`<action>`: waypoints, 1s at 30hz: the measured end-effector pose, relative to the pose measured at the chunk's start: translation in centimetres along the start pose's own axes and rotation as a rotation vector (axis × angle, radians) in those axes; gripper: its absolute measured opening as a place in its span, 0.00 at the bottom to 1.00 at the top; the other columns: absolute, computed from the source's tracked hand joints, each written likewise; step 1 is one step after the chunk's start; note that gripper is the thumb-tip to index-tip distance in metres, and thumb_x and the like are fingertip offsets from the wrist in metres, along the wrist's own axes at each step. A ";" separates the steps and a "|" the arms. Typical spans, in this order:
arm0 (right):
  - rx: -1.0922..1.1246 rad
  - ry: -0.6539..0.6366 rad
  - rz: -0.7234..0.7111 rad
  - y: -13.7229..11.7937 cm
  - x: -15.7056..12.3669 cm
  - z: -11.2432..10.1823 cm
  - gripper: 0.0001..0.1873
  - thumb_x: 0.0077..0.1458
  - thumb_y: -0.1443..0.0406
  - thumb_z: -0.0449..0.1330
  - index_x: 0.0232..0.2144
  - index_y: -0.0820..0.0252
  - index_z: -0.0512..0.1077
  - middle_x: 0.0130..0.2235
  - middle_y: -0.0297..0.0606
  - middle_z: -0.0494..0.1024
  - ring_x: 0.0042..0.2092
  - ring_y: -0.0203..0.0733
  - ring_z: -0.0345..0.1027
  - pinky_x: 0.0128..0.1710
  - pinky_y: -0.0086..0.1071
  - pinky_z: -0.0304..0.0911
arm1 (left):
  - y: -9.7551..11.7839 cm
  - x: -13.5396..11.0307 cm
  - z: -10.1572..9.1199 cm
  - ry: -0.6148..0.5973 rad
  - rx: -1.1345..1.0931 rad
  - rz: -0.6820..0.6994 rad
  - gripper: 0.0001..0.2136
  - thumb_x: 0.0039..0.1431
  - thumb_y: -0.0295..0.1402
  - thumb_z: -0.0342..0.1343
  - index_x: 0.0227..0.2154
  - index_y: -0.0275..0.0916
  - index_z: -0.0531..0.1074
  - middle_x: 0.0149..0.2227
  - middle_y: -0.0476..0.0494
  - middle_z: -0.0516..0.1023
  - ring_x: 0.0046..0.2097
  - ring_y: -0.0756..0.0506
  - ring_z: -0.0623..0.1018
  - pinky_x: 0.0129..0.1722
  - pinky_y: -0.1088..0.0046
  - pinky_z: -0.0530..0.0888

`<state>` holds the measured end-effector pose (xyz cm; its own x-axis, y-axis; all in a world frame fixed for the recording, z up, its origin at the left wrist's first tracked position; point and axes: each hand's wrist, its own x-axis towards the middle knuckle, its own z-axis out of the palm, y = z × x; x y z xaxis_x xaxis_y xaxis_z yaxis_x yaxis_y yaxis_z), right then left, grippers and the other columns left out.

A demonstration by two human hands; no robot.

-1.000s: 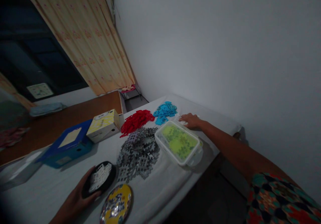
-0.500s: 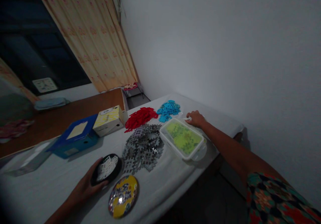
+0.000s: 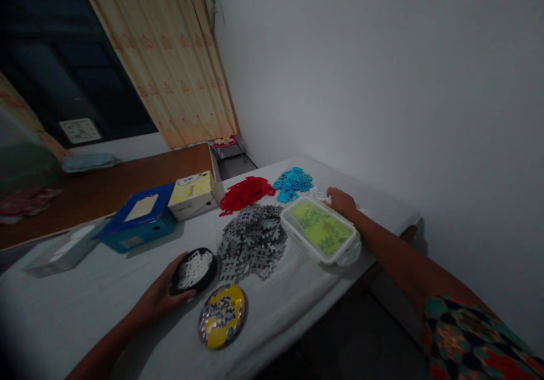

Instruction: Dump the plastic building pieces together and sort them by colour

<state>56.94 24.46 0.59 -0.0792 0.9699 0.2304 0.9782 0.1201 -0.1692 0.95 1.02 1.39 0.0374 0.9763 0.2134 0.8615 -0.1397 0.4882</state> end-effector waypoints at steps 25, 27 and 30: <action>0.735 -0.050 -0.649 -39.8 -7.4 -3.1 0.17 0.47 0.51 0.66 0.29 0.53 0.66 0.29 0.31 0.74 0.31 0.40 0.67 0.31 0.32 0.60 | 0.7 -0.8 1.8 0.028 -0.247 0.071 0.54 0.40 0.46 0.69 0.67 0.34 0.47 0.62 0.27 0.66 0.61 0.31 0.69 0.59 0.52 0.67; 0.741 -0.073 -0.627 -42.1 -9.0 -0.8 0.17 0.47 0.52 0.67 0.29 0.52 0.65 0.29 0.30 0.74 0.32 0.40 0.67 0.32 0.32 0.60 | 0.6 -0.8 2.0 0.018 -0.258 0.088 0.51 0.41 0.48 0.69 0.66 0.35 0.50 0.59 0.29 0.70 0.58 0.32 0.72 0.56 0.53 0.70; 0.705 -0.110 -0.662 -42.7 -10.0 1.2 0.13 0.48 0.56 0.66 0.29 0.52 0.66 0.31 0.30 0.76 0.33 0.41 0.68 0.34 0.32 0.61 | 0.4 -0.7 2.1 0.035 -0.260 0.137 0.48 0.42 0.49 0.68 0.64 0.36 0.55 0.60 0.32 0.69 0.60 0.32 0.70 0.59 0.53 0.67</action>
<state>15.69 9.84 4.34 -0.6246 0.6704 0.4006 0.3929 0.7130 -0.5807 2.34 0.63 -0.32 0.1233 0.9397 0.3189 0.6910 -0.3120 0.6521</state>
